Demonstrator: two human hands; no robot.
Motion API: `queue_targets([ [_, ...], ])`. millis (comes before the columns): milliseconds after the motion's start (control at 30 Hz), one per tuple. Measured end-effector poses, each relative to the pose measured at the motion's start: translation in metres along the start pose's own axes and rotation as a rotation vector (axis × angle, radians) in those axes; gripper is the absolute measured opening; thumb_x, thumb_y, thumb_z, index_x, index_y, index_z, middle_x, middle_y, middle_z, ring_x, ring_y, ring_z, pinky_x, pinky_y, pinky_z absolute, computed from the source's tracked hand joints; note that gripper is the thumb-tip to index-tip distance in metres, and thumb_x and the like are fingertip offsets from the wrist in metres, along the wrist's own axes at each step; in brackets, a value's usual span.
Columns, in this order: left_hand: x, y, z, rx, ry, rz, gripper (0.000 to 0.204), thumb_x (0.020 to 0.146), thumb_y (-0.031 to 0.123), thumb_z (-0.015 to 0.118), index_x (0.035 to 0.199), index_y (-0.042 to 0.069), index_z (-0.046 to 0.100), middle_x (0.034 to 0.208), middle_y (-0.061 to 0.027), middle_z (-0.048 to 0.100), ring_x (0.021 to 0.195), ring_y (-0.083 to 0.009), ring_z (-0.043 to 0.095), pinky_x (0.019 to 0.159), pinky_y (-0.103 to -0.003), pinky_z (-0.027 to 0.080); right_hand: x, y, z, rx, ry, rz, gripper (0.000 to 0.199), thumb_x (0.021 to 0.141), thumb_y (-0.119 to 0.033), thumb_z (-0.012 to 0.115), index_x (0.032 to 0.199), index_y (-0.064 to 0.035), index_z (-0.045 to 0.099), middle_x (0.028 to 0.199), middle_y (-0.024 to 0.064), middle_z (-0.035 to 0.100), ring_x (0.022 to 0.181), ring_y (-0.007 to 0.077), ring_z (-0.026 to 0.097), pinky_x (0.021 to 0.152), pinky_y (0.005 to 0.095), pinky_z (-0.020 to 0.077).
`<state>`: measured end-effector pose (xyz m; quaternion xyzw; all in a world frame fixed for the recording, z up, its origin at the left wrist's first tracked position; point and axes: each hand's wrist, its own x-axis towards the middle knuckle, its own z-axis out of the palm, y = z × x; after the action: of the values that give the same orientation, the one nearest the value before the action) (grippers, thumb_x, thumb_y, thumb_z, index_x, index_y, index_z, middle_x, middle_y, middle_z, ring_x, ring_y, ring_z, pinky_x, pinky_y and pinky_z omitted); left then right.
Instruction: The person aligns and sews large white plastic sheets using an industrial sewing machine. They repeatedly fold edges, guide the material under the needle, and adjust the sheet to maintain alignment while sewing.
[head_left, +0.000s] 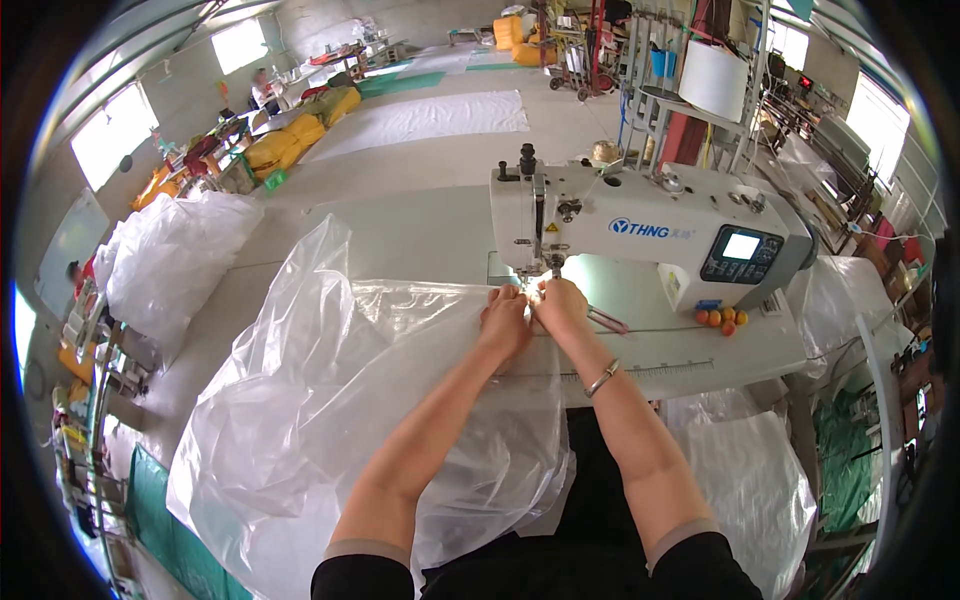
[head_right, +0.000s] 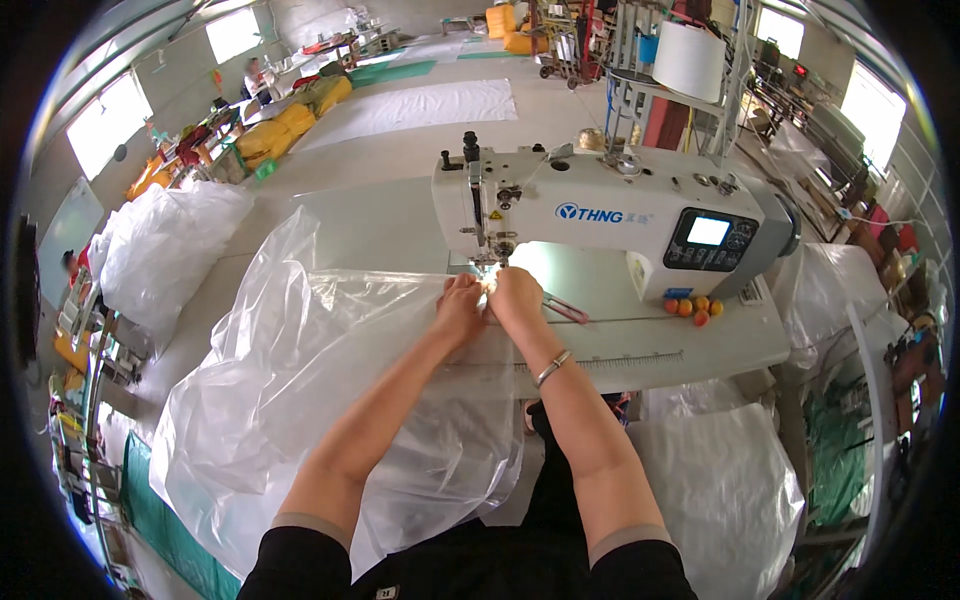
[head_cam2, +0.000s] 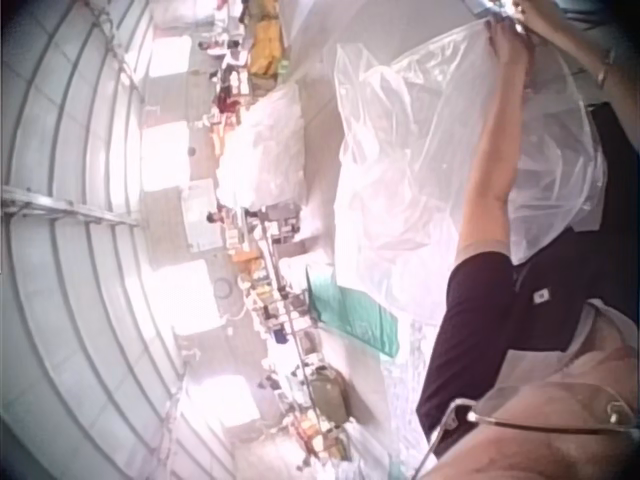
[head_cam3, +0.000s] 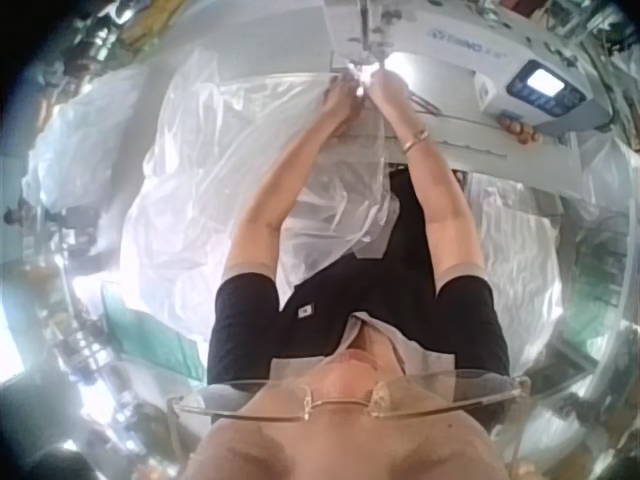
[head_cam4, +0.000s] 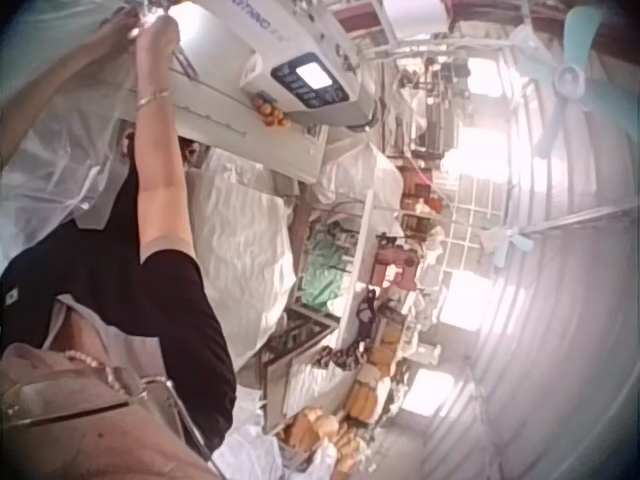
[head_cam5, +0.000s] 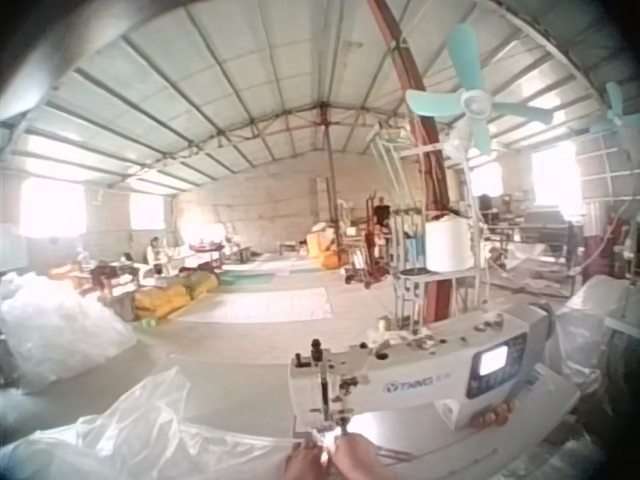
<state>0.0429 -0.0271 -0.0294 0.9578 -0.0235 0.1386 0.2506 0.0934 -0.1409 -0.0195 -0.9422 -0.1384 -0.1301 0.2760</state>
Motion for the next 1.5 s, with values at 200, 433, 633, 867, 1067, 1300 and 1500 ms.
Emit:
queue_targets([
  [200,0.001,-0.002,0.002,-0.033,-0.020,-0.006,0.024,0.079,0.009,0.059,0.102,0.003,0.065,0.117,-0.0122,0.052,0.114,-0.0323,0.046,0.094,-0.044,0.044,-0.004,-0.001,0.005,0.193,0.025,0.133,0.019,0.073,-0.019,0.063,0.082,-0.0059,0.073,0.079,0.0161,0.068,0.075,0.0315,0.067,0.070,0.0400,0.0524],
  [433,0.016,-0.023,-0.005,-0.123,-0.081,0.051,0.027,0.080,0.004,0.056,0.105,0.003,0.065,0.112,-0.0145,0.058,0.111,-0.0339,0.049,0.094,-0.040,0.043,-0.010,-0.001,0.013,-0.097,0.109,-0.290,0.009,0.073,-0.011,0.063,0.075,-0.0027,0.065,0.076,0.0159,0.063,0.073,0.0325,0.063,0.066,0.0414,0.0521],
  [633,0.001,-0.009,-0.008,-0.394,0.168,0.085,0.034,0.076,-0.005,0.053,0.107,0.004,0.062,0.109,-0.0157,0.062,0.104,-0.0358,0.055,0.091,-0.040,0.045,-0.024,-0.005,0.017,-0.246,0.015,-0.383,0.014,0.077,-0.004,0.058,0.087,0.0044,0.061,0.092,0.0175,0.059,0.086,0.0321,0.061,0.071,0.0398,0.0540],
  [867,-0.008,-0.019,-0.014,-0.201,0.095,0.256,0.034,0.074,-0.008,0.053,0.105,0.002,0.064,0.103,-0.0140,0.065,0.105,-0.0333,0.055,0.094,-0.039,0.043,-0.034,0.006,-0.021,0.448,-0.080,-0.391,0.015,0.082,0.000,0.057,0.093,0.0024,0.067,0.089,0.0183,0.066,0.079,0.0327,0.064,0.073,0.0378,0.0522],
  [1067,-0.002,-0.015,-0.009,-0.091,0.076,0.292,0.029,0.075,-0.005,0.052,0.100,0.001,0.065,0.101,-0.0145,0.065,0.104,-0.0332,0.056,0.093,-0.038,0.045,-0.012,0.029,-0.005,0.110,0.077,-0.131,0.012,0.079,-0.013,0.064,0.080,-0.0034,0.070,0.084,0.0182,0.067,0.078,0.0338,0.064,0.074,0.0418,0.0510],
  [1300,-0.005,-0.019,-0.004,-0.228,0.117,0.179,0.037,0.076,-0.008,0.048,0.111,-0.001,0.056,0.101,-0.0183,0.065,0.105,-0.0356,0.055,0.090,-0.044,0.046,-0.013,-0.005,0.003,-0.078,-0.002,0.018,0.014,0.073,-0.019,0.072,0.074,-0.0053,0.070,0.078,0.0163,0.067,0.076,0.0325,0.066,0.069,0.0405,0.0529],
  [1500,-0.004,-0.025,0.003,-0.265,0.116,0.182,0.041,0.076,-0.008,0.045,0.117,-0.001,0.043,0.104,-0.0200,0.065,0.107,-0.0387,0.054,0.090,-0.046,0.045,-0.002,-0.025,-0.011,-0.170,-0.130,0.189,0.025,0.067,-0.021,0.080,0.080,-0.0030,0.070,0.085,0.0165,0.069,0.083,0.0309,0.068,0.074,0.0371,0.0549],
])
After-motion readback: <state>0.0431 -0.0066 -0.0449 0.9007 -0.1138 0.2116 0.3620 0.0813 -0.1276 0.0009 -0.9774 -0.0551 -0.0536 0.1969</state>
